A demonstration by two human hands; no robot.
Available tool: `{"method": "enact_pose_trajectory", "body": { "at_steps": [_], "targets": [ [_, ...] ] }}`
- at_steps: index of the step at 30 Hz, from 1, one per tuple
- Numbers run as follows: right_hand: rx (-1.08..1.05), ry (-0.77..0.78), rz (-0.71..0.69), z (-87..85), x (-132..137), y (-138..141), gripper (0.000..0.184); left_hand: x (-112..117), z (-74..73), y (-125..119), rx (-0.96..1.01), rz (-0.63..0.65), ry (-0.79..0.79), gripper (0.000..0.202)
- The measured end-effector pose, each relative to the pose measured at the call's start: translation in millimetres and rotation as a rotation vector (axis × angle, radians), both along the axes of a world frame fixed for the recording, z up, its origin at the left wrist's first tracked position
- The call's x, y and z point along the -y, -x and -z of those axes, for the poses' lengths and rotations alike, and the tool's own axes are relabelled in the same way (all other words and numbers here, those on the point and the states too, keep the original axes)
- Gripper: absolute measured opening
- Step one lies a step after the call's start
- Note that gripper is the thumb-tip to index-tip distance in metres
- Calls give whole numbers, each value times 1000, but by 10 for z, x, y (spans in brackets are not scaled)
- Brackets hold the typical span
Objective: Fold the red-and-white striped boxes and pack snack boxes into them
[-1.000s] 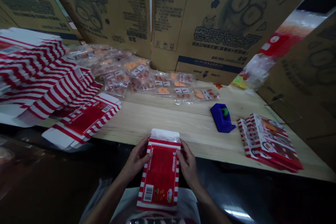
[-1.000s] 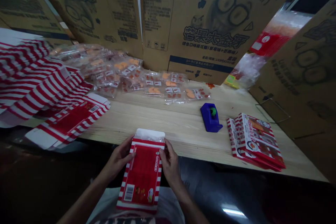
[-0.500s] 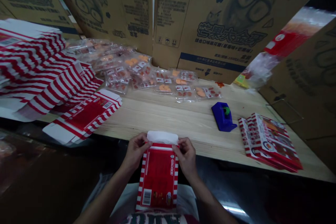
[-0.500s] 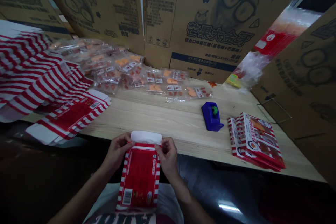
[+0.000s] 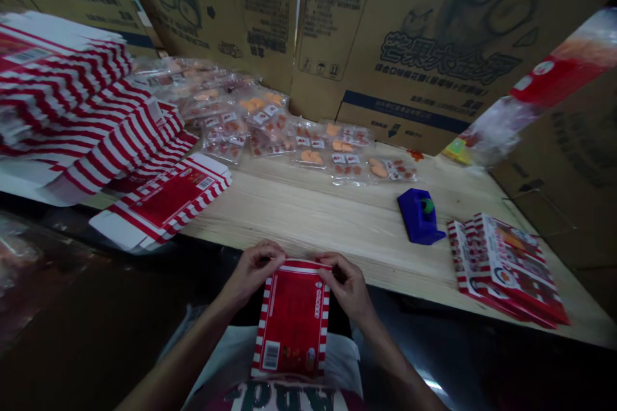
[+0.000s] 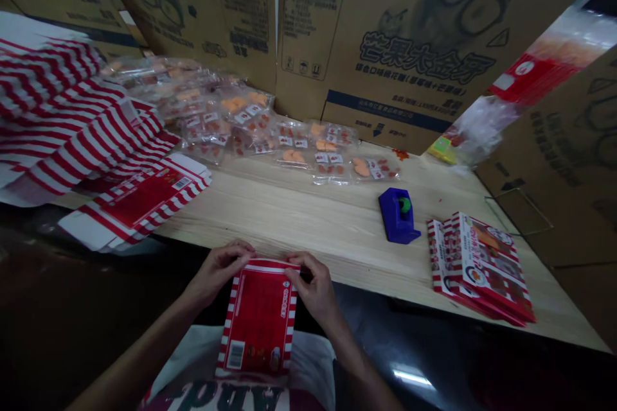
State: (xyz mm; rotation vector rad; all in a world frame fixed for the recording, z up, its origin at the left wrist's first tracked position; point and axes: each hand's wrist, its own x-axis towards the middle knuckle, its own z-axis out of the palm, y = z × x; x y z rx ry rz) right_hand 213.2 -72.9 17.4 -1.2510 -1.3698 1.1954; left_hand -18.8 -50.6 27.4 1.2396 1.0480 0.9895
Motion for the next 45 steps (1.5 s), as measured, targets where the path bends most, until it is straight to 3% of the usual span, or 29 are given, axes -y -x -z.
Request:
{"method": "enact_pose_trajectory", "body": {
  "at_steps": [3,9,16,19,23,25,27,31,35,38,40,42,43,45],
  "targets": [
    [32,17,-74,-73,-25,-43,24,8,-39,22,-72,23,4,29],
    [116,63,-155,-260,-178,-101,18,-128,-178,100,-199,132,-100,13],
    [13,159,-198,-415,-315,-50,15,-342,-359,90,-65,271,114,15],
    [48,118,-188,-396,-306,-64,16,-358,-361,92,-105,298,56,16],
    [195,-160,-175,-349,-188,-115,12,-269,-313,133,-244,305,-285,22],
    [216,-284,-114,-282,-95,-118,6,-197,-241,139,-236,281,-360,17],
    [212,-325,-19,-190,2,-89,9,-125,-143,106,-205,231,-345,19],
    [185,-323,129,-56,169,23,9,-2,41,-68,-10,80,-144,19],
    [152,-285,83,-60,228,14,11,89,111,-177,73,-67,-67,11],
    [141,-209,99,-51,48,-292,23,103,151,-111,-40,-89,-36,19],
    [185,-206,365,-58,-170,-716,28,59,194,-45,-75,-127,-4,24],
    [291,-237,745,-116,-361,-1249,34,-11,227,-12,-93,-129,29,29],
    [325,-248,859,-163,-419,-1509,37,-45,234,-16,-96,-117,40,31],
    [370,-262,956,-274,-466,-1911,38,-94,232,-60,-85,-107,33,34]
  ]
}}
